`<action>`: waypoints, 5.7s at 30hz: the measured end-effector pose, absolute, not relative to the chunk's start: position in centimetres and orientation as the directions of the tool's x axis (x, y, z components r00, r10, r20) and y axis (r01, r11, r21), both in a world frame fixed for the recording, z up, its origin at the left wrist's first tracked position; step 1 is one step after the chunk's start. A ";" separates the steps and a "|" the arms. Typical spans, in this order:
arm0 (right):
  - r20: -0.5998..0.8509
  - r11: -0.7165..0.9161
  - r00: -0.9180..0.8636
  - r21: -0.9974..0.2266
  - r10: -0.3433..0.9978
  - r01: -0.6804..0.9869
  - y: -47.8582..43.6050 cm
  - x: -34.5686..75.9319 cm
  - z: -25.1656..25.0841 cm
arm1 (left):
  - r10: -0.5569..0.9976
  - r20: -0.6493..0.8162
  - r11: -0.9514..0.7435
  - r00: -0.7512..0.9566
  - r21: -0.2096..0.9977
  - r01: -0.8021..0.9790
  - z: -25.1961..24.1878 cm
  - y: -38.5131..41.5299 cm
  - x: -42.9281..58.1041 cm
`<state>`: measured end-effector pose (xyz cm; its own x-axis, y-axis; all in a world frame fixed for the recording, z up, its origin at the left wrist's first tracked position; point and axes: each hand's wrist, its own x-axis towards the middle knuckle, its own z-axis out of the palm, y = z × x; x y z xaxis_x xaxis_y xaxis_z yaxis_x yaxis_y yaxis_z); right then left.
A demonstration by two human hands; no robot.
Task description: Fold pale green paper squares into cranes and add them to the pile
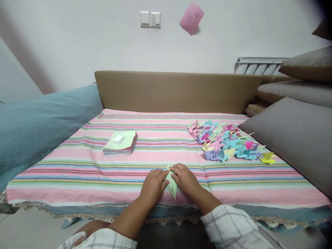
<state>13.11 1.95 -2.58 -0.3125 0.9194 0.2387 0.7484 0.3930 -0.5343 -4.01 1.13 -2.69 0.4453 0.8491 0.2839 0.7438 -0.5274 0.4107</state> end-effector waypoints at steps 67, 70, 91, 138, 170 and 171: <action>0.136 0.332 -0.306 -0.504 0.942 0.797 2.2 13.2 -2.1 | 0.760 0.413 -0.569 0.502 0.051 0.821 -4.5 -0.6 -3.5; 0.146 0.364 -0.336 -0.479 0.930 0.799 2.1 13.2 -2.1 | 0.772 0.408 -0.558 0.488 0.064 0.828 -4.4 -0.6 -3.4; 0.201 0.372 -0.329 -0.248 0.923 0.894 0.9 12.8 -2.2 | 0.786 0.365 -0.557 0.499 0.066 0.828 -4.1 -0.5 -3.4; 0.296 0.368 -0.283 -0.291 0.912 0.883 0.8 12.8 -3.5 | 0.776 0.386 -0.514 0.498 -0.070 0.855 -4.2 -0.2 -3.3; 0.317 0.369 -0.301 -0.184 0.899 0.911 1.0 12.9 -3.4 | 0.772 0.397 -0.524 0.497 -0.046 0.850 -4.1 -0.4 -3.4; 0.319 0.367 -0.294 -0.198 0.901 0.909 1.0 12.9 -3.4 | 0.771 0.398 -0.524 0.496 -0.046 0.851 -4.0 -0.4 -3.4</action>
